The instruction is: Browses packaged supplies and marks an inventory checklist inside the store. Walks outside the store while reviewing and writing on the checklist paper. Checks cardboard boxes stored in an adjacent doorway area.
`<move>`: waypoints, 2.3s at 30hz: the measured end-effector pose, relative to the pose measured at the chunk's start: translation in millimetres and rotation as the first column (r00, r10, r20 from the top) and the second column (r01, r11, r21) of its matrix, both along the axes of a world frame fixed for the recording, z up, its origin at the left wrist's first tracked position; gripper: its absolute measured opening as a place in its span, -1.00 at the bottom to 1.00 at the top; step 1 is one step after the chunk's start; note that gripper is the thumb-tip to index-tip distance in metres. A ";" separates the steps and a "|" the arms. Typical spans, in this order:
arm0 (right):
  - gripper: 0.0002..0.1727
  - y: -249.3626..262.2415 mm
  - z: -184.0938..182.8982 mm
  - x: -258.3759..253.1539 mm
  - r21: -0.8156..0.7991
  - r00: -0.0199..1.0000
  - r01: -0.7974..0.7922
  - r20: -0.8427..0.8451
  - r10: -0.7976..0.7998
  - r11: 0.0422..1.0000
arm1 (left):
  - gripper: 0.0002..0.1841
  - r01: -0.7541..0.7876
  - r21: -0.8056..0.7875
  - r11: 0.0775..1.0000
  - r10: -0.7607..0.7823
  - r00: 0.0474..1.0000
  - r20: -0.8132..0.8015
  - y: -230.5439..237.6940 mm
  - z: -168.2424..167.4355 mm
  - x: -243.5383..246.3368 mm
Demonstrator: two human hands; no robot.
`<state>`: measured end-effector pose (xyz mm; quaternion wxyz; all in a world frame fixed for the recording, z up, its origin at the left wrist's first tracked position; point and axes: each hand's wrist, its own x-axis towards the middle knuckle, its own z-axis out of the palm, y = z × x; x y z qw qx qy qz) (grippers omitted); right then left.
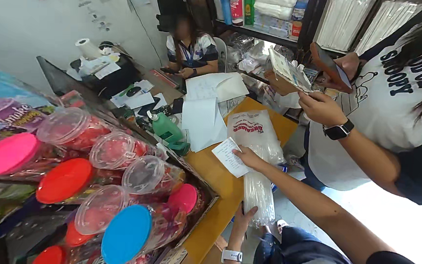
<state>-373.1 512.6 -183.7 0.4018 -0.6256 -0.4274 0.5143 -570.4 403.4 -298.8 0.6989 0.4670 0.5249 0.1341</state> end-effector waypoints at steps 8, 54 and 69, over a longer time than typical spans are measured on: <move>-0.52 -18.7 -14.8 3.1 0.098 0.989 -0.135 0.068 0.129 0.986 | -0.35 -0.091 0.043 0.995 0.097 0.983 -0.157 23.7 30.0 3.9; -0.59 -236.6 14.0 -97.5 -0.095 0.723 -0.684 -0.217 0.656 0.723 | -0.73 -0.496 0.313 0.810 0.512 0.858 0.035 -225.5 75.9 -100.9; -0.49 -305.6 16.5 -372.4 0.065 0.215 -0.971 -0.179 0.960 0.229 | -0.87 -0.816 0.435 0.381 0.854 0.491 0.172 -358.4 70.2 -324.5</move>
